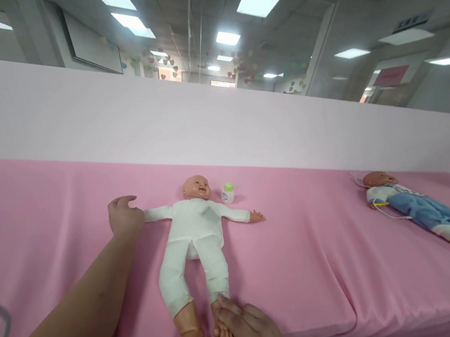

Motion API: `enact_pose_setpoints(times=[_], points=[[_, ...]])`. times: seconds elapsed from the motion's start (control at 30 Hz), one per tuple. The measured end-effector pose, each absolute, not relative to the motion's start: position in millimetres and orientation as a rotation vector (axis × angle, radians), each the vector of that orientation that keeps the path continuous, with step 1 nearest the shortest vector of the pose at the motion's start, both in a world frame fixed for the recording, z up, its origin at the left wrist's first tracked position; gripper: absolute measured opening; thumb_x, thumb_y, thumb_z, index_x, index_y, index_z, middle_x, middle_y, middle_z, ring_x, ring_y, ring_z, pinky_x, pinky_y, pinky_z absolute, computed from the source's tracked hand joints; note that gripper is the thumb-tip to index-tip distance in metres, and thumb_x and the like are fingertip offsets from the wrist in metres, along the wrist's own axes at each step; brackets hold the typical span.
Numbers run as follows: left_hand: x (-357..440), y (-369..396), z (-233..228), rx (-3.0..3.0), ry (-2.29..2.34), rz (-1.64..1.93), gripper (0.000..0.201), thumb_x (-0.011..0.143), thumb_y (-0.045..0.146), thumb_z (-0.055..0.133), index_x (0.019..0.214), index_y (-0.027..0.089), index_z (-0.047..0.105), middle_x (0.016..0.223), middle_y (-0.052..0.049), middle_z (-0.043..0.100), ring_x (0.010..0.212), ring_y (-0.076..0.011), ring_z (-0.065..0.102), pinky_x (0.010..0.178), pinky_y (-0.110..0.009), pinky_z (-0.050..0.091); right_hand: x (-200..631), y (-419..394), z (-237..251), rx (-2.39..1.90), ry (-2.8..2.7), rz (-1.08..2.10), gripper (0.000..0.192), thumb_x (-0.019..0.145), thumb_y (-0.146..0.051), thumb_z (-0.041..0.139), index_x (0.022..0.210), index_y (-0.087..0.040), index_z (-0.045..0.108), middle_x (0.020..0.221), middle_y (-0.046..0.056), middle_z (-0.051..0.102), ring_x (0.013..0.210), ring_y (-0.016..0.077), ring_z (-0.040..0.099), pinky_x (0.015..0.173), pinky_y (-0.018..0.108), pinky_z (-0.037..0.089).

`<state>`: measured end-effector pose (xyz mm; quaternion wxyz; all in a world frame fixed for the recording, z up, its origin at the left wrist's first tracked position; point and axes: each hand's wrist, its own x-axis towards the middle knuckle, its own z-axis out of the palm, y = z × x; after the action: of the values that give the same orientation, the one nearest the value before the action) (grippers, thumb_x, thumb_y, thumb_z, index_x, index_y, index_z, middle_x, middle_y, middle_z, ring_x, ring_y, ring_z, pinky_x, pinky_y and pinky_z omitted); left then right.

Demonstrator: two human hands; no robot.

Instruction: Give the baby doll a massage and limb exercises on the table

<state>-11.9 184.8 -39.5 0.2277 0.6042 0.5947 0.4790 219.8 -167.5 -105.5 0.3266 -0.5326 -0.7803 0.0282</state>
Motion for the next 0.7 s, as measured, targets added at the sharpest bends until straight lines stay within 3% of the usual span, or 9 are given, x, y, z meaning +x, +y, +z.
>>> enact_pose_setpoints(times=[0.1,0.2,0.27,0.33,0.4,0.53,0.63,0.7], points=[[-0.5,174.0,-31.4,1.721,1.587,1.350,0.034,0.082,0.006,0.054,0.109,0.023,0.066,0.139,-0.011,0.059,0.099,-0.0260,0.071,0.089,-0.042,0.054,222.4,-163.5,-107.4,-1.403,-2.038,0.081,0.066,0.086,-0.016,0.068,0.150,-0.030,0.059,0.140,0.009,0.070,0.111,0.0281,0.077,0.094,0.038,0.065],[16.3,160.7,-25.4,1.884,1.524,1.358,0.034,0.086,0.011,0.054,0.112,0.024,0.070,0.124,-0.010,0.070,0.100,-0.0276,0.072,0.094,-0.042,0.053,220.4,-163.1,-92.4,-1.398,-1.993,0.200,0.060,0.084,-0.019,0.072,0.142,-0.028,0.066,0.138,0.010,0.072,0.116,0.0297,0.076,0.098,0.039,0.063],[30.2,152.3,-21.9,1.987,1.440,1.365,0.035,0.090,0.017,0.054,0.120,0.025,0.070,0.121,-0.010,0.073,0.105,-0.0296,0.071,0.098,-0.042,0.051,217.8,-163.8,-73.8,-1.382,-1.944,0.348,0.048,0.084,-0.023,0.073,0.132,-0.028,0.072,0.129,0.009,0.077,0.113,0.0298,0.076,0.097,0.038,0.063],[44.7,145.9,-17.2,2.047,1.334,1.352,0.033,0.095,0.022,0.050,0.120,0.024,0.071,0.120,-0.010,0.075,0.107,-0.0300,0.071,0.098,-0.041,0.051,216.1,-162.2,-53.5,-1.401,-1.871,0.502,0.034,0.087,-0.028,0.073,0.120,-0.028,0.076,0.110,0.006,0.082,0.096,0.0267,0.079,0.087,0.034,0.064],[58.0,142.0,-10.1,2.062,1.294,1.299,0.030,0.098,0.025,0.046,0.110,0.024,0.073,0.113,-0.010,0.078,0.102,-0.0299,0.072,0.092,-0.040,0.052,217.4,-155.3,-36.5,-1.460,-1.760,0.589,0.024,0.090,-0.032,0.071,0.112,-0.027,0.077,0.090,0.002,0.079,0.076,0.0221,0.074,0.074,0.031,0.061],[78.4,138.8,4.5,2.208,1.419,0.929,0.023,0.094,0.024,0.048,0.095,0.023,0.072,0.095,-0.012,0.078,0.091,-0.0327,0.073,0.078,-0.041,0.052,232.9,-119.7,-21.6,-1.523,-1.534,0.580,0.021,0.095,-0.039,0.063,0.093,-0.022,0.076,0.080,0.002,0.073,0.074,0.0204,0.068,0.068,0.030,0.055],[90.7,135.6,2.4,2.335,1.467,0.700,0.022,0.089,0.028,0.056,0.101,0.021,0.073,0.106,-0.018,0.076,0.102,-0.0391,0.071,0.084,-0.045,0.051,250.2,-81.2,-24.7,-1.620,-1.382,0.592,0.029,0.093,-0.047,0.066,0.080,-0.022,0.069,0.071,-0.001,0.067,0.065,0.0172,0.062,0.062,0.028,0.052],[97.6,132.5,-7.7,2.361,1.449,0.724,0.036,0.092,0.038,0.056,0.118,0.018,0.070,0.126,-0.022,0.071,0.117,-0.0414,0.066,0.094,-0.048,0.049,259.0,-55.2,-30.8,-1.591,-1.249,0.684,0.032,0.089,-0.051,0.070,0.079,-0.021,0.068,0.069,-0.002,0.067,0.062,0.0165,0.062,0.061,0.028,0.054]])
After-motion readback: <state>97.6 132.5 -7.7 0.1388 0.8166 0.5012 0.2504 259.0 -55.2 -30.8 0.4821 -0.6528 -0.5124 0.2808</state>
